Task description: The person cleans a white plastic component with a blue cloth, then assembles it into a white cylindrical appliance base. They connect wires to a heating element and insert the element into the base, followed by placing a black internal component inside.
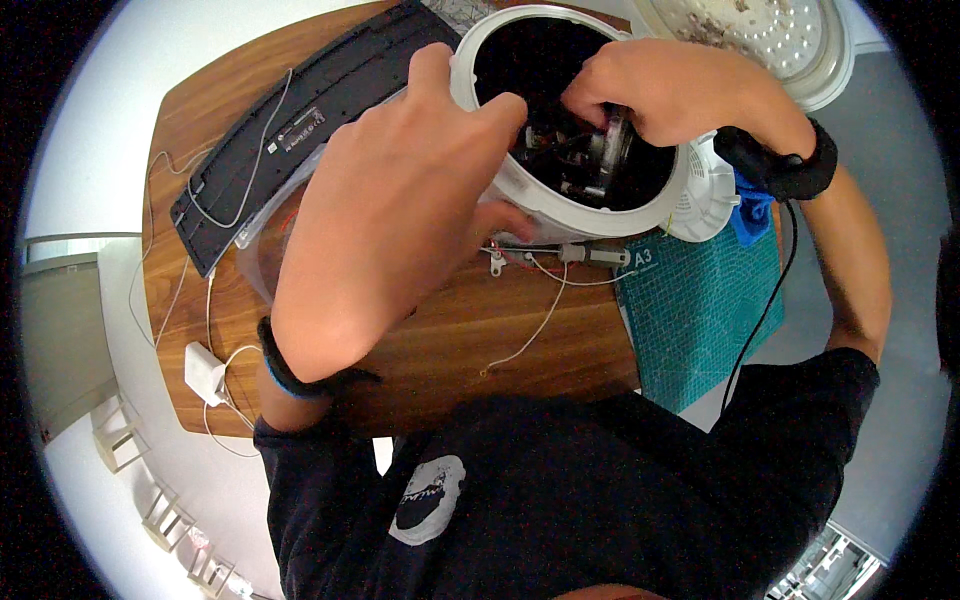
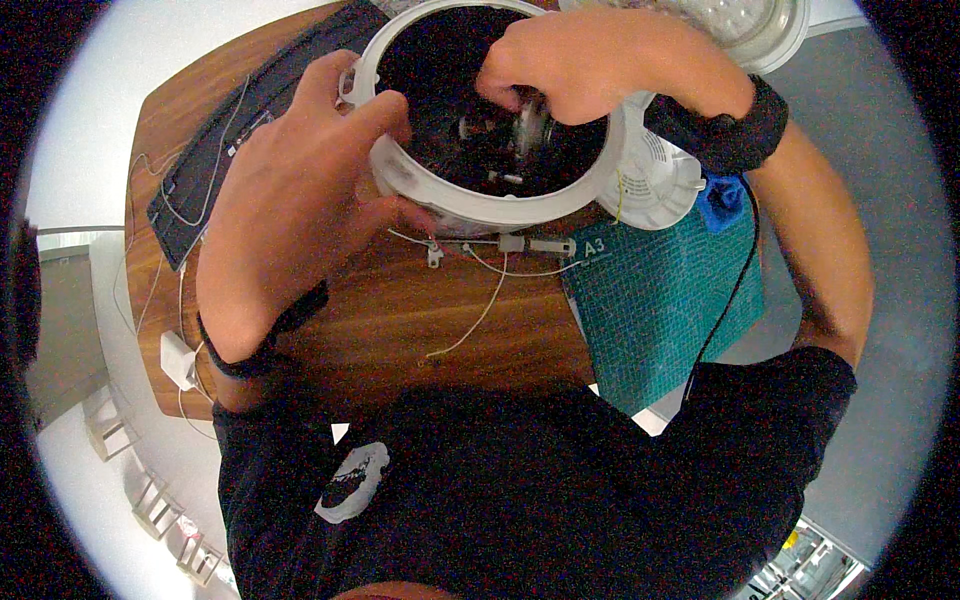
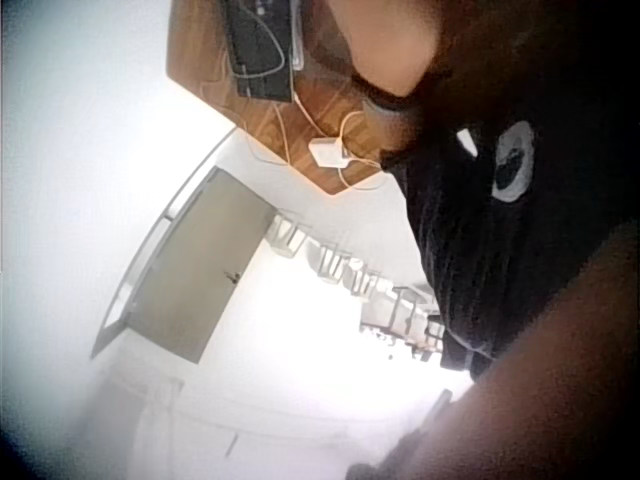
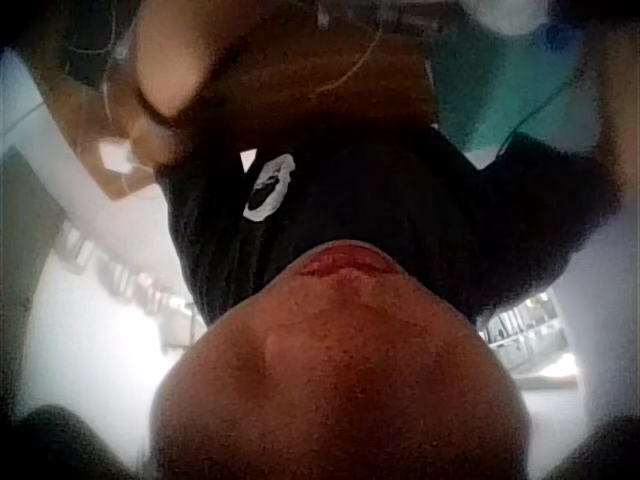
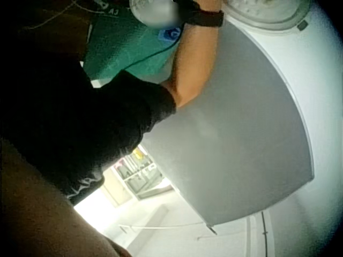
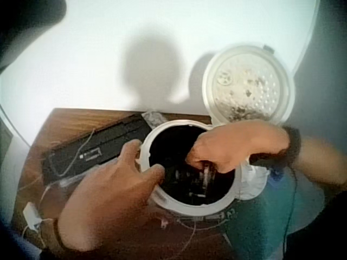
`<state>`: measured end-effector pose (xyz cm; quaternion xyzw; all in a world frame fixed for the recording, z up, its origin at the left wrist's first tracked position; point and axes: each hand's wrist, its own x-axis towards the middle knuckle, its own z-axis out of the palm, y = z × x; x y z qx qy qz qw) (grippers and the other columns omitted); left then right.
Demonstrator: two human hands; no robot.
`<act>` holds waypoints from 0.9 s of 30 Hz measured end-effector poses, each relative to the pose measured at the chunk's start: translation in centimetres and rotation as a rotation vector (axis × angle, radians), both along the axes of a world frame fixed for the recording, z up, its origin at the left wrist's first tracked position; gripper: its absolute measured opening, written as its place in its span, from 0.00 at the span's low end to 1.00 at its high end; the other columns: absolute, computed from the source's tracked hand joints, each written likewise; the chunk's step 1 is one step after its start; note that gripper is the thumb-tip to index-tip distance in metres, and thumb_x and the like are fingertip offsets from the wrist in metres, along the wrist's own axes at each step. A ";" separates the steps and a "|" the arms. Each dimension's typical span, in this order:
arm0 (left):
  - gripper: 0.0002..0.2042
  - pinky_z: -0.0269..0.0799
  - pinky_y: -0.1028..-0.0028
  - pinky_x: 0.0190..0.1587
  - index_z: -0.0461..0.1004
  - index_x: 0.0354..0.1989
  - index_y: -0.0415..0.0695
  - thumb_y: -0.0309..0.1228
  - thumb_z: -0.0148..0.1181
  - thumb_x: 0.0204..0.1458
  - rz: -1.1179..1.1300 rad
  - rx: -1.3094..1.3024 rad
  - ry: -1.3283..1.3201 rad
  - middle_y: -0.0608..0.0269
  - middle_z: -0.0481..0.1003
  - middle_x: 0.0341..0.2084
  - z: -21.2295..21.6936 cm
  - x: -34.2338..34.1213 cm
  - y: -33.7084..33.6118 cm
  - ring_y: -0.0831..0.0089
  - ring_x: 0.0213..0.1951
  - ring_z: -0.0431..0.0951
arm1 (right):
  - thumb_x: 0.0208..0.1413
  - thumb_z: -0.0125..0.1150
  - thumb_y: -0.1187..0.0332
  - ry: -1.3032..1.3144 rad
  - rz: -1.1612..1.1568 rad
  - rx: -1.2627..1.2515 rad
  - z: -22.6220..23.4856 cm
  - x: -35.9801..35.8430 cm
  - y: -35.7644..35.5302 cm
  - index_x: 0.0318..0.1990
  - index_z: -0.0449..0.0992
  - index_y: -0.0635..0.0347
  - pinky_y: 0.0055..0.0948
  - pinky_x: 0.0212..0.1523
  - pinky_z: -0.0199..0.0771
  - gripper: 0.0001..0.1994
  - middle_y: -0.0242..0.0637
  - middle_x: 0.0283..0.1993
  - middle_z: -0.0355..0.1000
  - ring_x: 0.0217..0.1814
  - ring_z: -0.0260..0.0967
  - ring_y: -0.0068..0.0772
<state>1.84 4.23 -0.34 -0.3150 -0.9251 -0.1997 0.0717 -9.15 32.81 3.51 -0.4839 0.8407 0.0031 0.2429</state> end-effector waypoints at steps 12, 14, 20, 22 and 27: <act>0.31 0.82 0.50 0.63 0.83 0.50 0.53 0.39 0.90 0.34 0.006 0.171 0.039 0.48 0.72 0.72 1.8 1.7 1.1 0.40 0.65 0.81 | 0.56 0.64 0.72 0.332 0.124 -0.025 -1.2 0.3 -1.0 0.38 0.83 0.66 0.57 0.47 0.81 0.07 0.55 0.41 0.82 0.47 0.82 0.65; 0.31 0.82 0.50 0.64 0.83 0.50 0.54 0.36 0.90 0.33 0.011 0.173 0.041 0.49 0.71 0.72 2.1 2.3 1.2 0.40 0.66 0.81 | 0.60 0.62 0.70 0.397 0.078 -0.106 -2.6 0.6 -1.5 0.42 0.85 0.68 0.56 0.51 0.84 0.10 0.56 0.43 0.83 0.50 0.83 0.64; 0.31 0.83 0.51 0.64 0.83 0.50 0.53 0.34 0.90 0.32 -0.003 0.161 0.066 0.50 0.71 0.73 2.9 3.1 1.7 0.40 0.66 0.81 | 0.66 0.61 0.70 0.318 0.067 -0.198 -1.6 1.0 -1.4 0.57 0.82 0.70 0.56 0.60 0.84 0.16 0.58 0.53 0.83 0.57 0.82 0.65; 0.31 0.83 0.51 0.64 0.83 0.50 0.53 0.35 0.90 0.32 -0.016 0.130 0.084 0.49 0.71 0.73 3.0 3.1 1.7 0.40 0.66 0.81 | 0.67 0.61 0.71 0.293 0.052 -0.234 -0.7 1.7 -1.5 0.62 0.80 0.68 0.57 0.61 0.84 0.19 0.59 0.57 0.82 0.60 0.81 0.65; 0.32 0.82 0.51 0.64 0.84 0.51 0.52 0.38 0.90 0.32 -0.004 0.193 0.067 0.48 0.71 0.72 2.3 2.2 1.2 0.39 0.65 0.80 | 0.72 0.62 0.69 0.344 -0.052 -0.262 0.2 3.2 -2.0 0.72 0.72 0.65 0.58 0.61 0.83 0.24 0.59 0.64 0.79 0.64 0.79 0.67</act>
